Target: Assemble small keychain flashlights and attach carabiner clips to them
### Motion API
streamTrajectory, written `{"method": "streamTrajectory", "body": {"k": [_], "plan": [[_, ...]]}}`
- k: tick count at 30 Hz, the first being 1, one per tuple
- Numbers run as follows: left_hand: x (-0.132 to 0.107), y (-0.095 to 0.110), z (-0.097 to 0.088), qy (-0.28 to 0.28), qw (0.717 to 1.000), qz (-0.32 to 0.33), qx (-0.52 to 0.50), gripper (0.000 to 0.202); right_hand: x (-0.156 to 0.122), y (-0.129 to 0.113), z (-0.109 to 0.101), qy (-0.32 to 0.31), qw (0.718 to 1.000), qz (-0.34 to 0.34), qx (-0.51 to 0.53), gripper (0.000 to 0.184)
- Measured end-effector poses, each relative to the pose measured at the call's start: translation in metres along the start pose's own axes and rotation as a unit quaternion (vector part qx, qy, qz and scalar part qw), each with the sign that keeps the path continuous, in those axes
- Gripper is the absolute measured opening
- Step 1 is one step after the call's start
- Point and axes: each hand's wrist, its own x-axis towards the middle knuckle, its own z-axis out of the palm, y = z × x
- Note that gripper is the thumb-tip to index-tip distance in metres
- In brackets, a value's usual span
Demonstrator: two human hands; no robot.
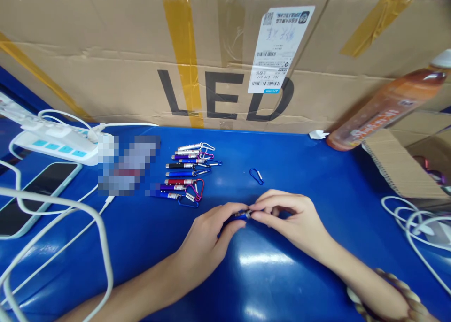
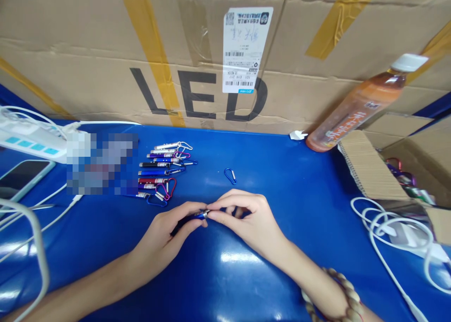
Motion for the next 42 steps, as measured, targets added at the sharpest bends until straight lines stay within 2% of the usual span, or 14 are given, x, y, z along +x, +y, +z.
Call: {"method": "streamTrajectory", "body": {"k": [7,23,35,42], "plan": [[0.0015,0.0036,-0.0018,-0.012,0.999,-0.007,-0.034,0.021,-0.0004,-0.0009,0.0000,-0.010,1.000,-0.021,-0.013,0.008],[0.0011,0.0020,-0.0020,-0.011,0.999,0.001,-0.035,0.020,-0.0011,-0.0003,0.0030,0.048,0.997,-0.053,-0.033,0.008],[0.0017,0.0019,-0.0013,-0.028,0.998,0.000,-0.062,0.019,-0.0011,0.0000,0.0018,0.030,0.998,-0.059,-0.006,0.004],[0.0009,0.0012,-0.0019,-0.034,0.998,-0.014,-0.054,0.019,0.0010,0.0028,-0.0033,-0.028,0.998,-0.039,0.046,0.005]]}}
